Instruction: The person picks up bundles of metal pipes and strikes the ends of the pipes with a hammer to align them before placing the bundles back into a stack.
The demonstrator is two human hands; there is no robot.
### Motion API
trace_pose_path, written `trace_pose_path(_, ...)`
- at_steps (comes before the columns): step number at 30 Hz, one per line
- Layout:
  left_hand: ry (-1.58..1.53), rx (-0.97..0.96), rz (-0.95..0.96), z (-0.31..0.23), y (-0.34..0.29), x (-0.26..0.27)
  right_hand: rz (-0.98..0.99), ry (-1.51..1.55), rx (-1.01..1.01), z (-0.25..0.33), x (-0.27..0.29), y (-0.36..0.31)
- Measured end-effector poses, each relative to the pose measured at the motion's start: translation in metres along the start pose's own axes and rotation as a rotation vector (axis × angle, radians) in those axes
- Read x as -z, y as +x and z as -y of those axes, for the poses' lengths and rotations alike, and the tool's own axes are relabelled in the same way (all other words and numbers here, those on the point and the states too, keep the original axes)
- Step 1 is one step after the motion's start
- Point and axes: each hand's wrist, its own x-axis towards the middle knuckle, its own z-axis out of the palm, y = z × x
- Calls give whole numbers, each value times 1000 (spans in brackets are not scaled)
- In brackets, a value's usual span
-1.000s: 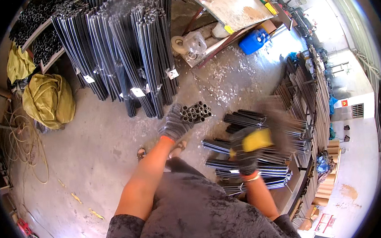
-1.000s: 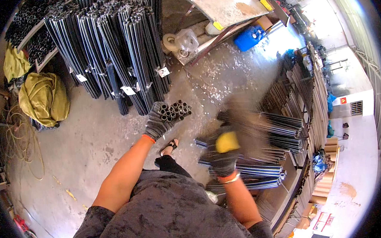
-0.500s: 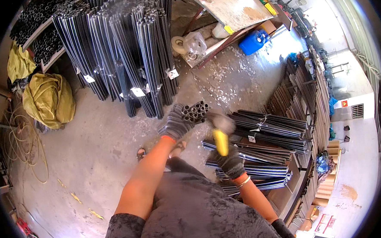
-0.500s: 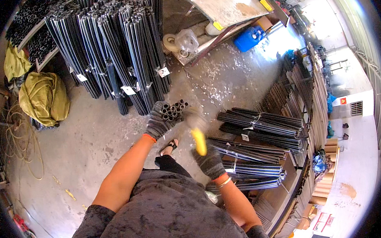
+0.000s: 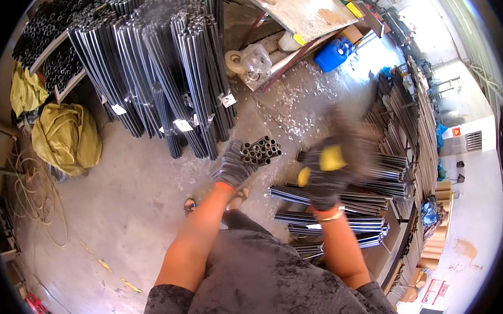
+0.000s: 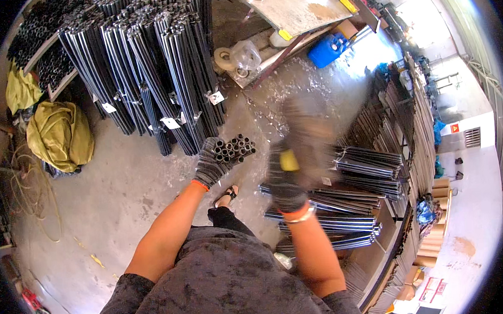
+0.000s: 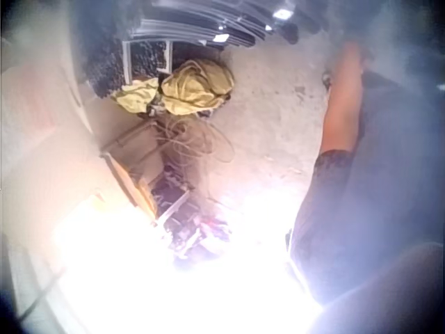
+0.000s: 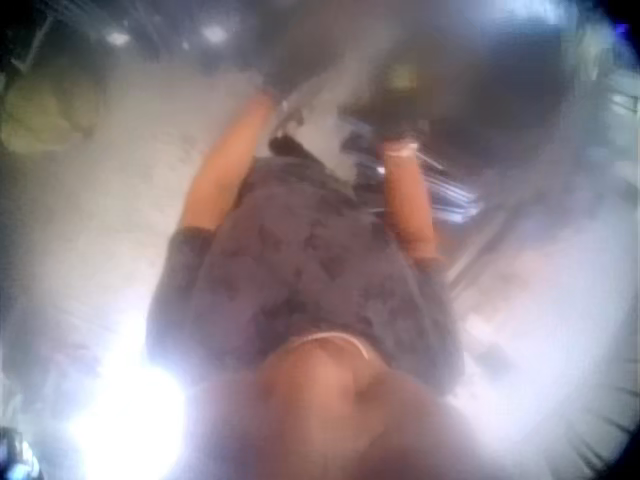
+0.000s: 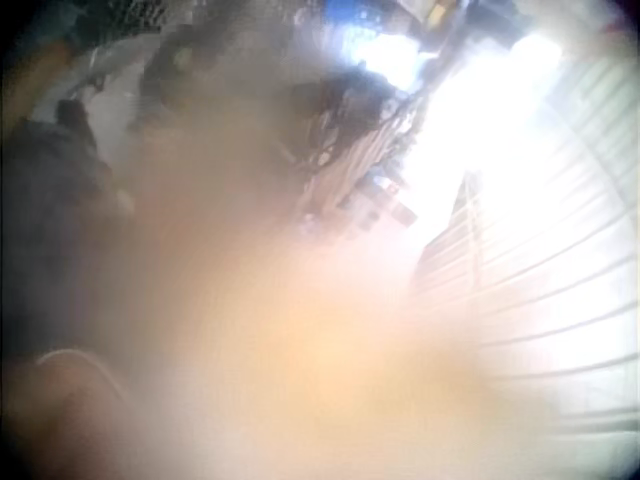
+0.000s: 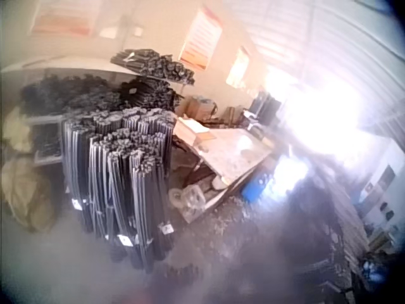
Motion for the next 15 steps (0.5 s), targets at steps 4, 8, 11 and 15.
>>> trace_pose_path(4, 523, -85, -106, 19, 3, 18, 469, -315, -213, -36, -24, -11)
trace_pose_path(8, 364, -85, -142, 26, -9, 24, 261, 192, -523, 46, 10, 56)
trace_pose_path(11, 309, -72, -114, 0, -13, 11, 49, 445, -325, 46, 17, 46)
trace_pose_path(15, -507, 121, 69, -22, -8, -9, 623, -471, -180, -47, -16, -52)
